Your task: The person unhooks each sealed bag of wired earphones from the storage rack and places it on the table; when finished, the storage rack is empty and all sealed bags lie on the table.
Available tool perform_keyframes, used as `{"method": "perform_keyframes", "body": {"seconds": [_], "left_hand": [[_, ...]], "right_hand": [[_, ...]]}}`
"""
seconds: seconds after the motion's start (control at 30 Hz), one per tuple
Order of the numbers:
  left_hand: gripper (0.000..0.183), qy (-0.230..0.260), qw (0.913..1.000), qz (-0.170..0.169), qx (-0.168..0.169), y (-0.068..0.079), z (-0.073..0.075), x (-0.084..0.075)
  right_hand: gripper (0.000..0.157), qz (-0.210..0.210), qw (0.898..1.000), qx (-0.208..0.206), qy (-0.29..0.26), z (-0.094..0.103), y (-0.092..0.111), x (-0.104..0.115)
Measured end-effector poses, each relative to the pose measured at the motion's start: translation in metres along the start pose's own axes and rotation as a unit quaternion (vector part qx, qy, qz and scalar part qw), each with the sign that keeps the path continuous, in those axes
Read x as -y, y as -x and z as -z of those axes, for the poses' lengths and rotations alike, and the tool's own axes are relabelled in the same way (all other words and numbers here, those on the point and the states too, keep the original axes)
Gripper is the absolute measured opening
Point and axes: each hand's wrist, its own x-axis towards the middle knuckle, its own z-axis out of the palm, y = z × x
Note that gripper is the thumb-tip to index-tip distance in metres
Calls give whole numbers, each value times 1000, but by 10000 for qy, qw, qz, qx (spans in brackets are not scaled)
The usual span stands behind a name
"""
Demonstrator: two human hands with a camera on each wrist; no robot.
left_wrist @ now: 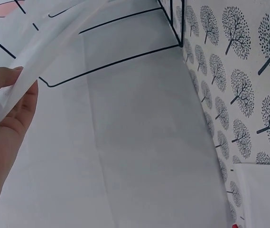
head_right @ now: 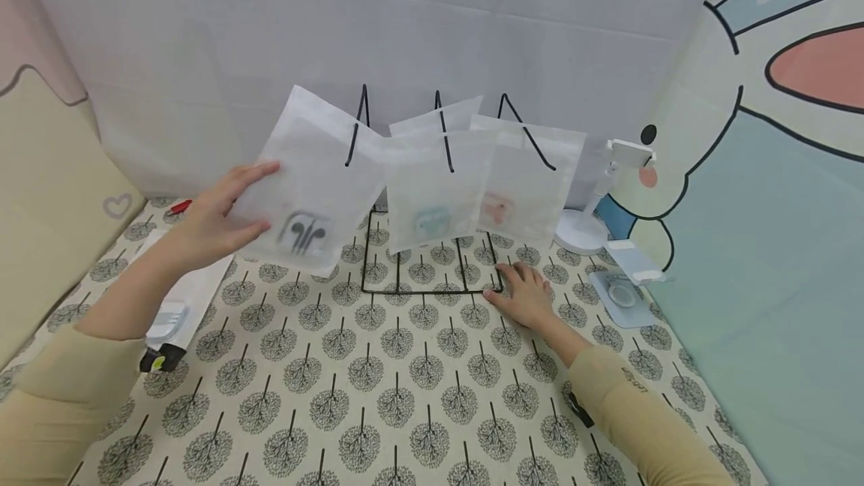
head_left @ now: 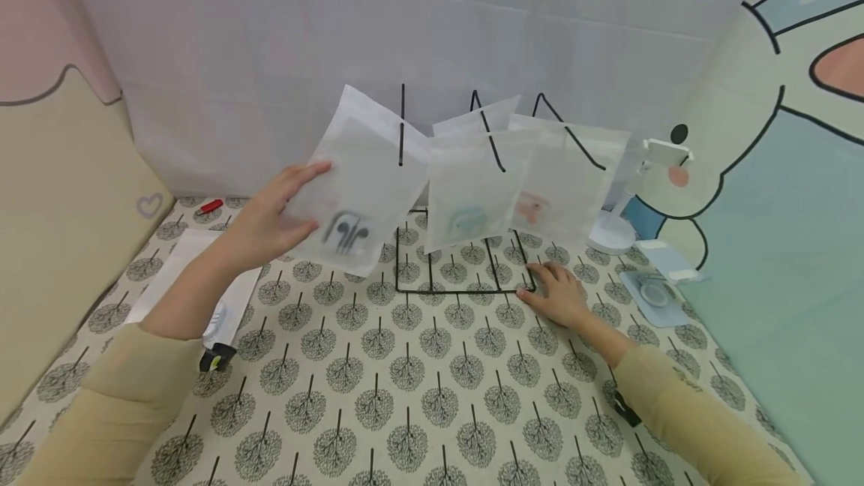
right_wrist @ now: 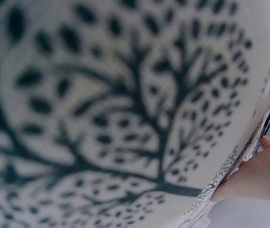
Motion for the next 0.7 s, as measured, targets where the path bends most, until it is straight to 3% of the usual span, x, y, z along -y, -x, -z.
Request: {"method": "perform_keyframes", "body": {"seconds": [0.33, 0.7], "left_hand": [[94, -241, 9992, 8, 329, 9, 18, -13], [94, -382, 9973, -394, 483, 22, 27, -24]], "right_hand": [[66, -20, 10000, 19, -25, -1, -1, 0], [66, -14, 10000, -8, 25, -3, -3, -2]]}}
